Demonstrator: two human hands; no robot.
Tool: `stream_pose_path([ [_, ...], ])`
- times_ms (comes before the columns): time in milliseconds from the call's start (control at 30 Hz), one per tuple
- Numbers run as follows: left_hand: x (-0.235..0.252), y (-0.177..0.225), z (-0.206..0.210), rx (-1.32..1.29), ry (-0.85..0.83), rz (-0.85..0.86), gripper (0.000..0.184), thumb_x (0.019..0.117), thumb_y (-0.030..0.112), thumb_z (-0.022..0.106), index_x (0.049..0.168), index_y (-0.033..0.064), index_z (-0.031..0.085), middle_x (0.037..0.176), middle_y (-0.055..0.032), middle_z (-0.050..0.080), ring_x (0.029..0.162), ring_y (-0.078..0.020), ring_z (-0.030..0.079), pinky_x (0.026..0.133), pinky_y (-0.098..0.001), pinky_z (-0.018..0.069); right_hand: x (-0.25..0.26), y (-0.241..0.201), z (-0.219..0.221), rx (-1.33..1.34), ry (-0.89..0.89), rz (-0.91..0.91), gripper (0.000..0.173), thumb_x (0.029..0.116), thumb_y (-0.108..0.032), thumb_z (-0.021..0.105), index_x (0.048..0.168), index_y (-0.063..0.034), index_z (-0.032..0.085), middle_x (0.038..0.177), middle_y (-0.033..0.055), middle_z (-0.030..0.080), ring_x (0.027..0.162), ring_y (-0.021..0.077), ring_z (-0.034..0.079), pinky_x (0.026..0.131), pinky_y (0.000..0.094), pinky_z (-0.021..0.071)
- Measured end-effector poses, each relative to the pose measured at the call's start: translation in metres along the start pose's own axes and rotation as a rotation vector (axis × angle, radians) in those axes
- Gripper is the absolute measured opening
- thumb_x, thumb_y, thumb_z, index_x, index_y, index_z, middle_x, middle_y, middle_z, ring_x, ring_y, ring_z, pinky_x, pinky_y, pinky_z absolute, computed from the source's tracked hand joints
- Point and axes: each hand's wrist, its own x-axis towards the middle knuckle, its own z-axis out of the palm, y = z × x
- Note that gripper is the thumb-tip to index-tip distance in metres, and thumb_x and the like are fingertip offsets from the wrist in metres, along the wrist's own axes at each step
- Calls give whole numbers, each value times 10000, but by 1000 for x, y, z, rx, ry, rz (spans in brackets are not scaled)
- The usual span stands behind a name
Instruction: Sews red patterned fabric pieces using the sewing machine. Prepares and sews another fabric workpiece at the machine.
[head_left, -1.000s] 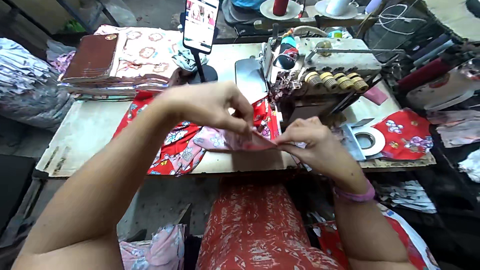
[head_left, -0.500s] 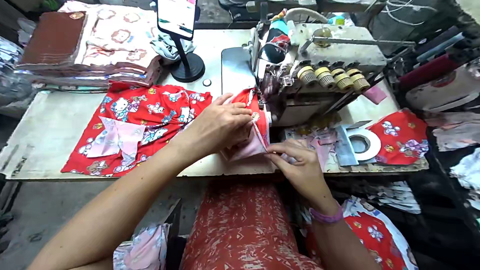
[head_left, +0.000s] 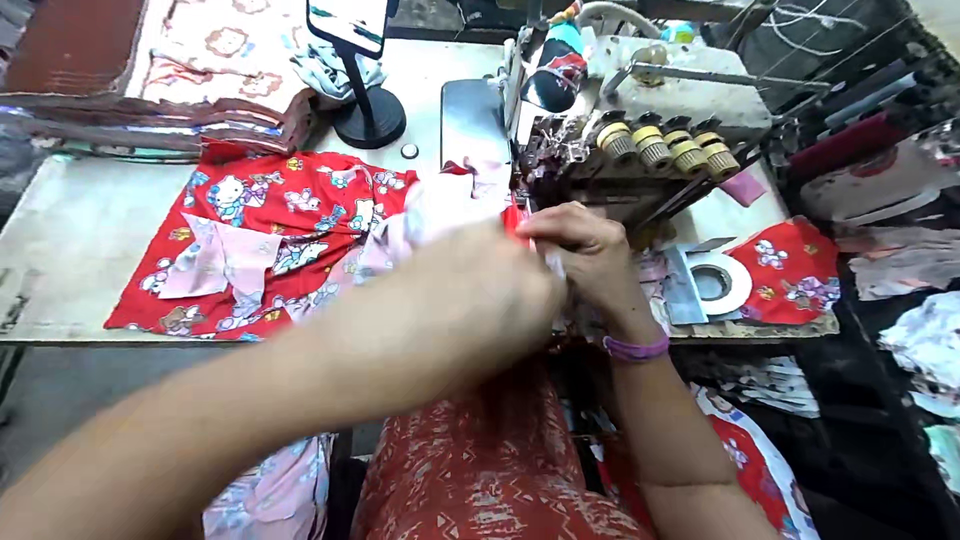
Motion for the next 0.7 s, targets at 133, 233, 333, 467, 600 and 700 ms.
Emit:
stream_pose_path([
  [133, -18, 4, 52, 13, -65, 66, 239, 971, 115, 544, 776, 44, 662, 610, -58, 586, 556, -191, 606, 551, -332, 454, -27, 2, 6, -60, 20, -138, 143, 873, -63, 722, 949, -125, 825, 1200, 70, 730, 985, 152, 637, 939, 436, 393],
  [233, -11, 4, 45, -25, 22, 62, 215, 965, 119, 559, 817, 59, 702, 607, -35, 592, 551, -157, 582, 548, -295, 422, -45, -22, -3, -89, 10, -153, 165, 903, -68, 664, 948, -131, 810, 1102, 14, 761, 1036, 129, 653, 1003, 434, 380],
  [333, -8, 0, 41, -83, 20, 47, 207, 964, 153, 571, 872, 78, 740, 629, -23, 616, 562, -145, 590, 535, -290, 419, -58, -37, -5, -109, 37, -103, 149, 919, -69, 652, 945, -106, 794, 997, -3, 773, 1010, 92, 660, 1009, 398, 370],
  [467, -9, -38, 51, -90, 57, 5, 174, 947, 139, 603, 884, 33, 726, 813, -101, 684, 769, -253, 686, 679, -413, 544, -73, -22, 19, -17, 118, 16, 132, 903, -68, 672, 917, -86, 803, 941, 6, 782, 927, 55, 688, 1006, 361, 412],
  [600, -2, -103, 61, -1, 181, -161, 230, 1000, 113, 555, 1059, 24, 758, 1169, -143, 733, 1165, -357, 667, 1093, -720, 294, -57, -19, 22, 28, 181, 54, 96, 881, -55, 711, 914, -82, 798, 956, -5, 780, 905, 36, 682, 977, 330, 445],
  [700, 18, -138, 42, 41, 57, -312, 324, 1025, 95, 464, 1177, 61, 748, 1298, -134, 694, 1325, -405, 562, 1107, -821, 63, -31, -15, 18, 2, 189, 55, 84, 870, -58, 743, 927, -80, 801, 933, -3, 773, 871, 54, 672, 940, 350, 448],
])
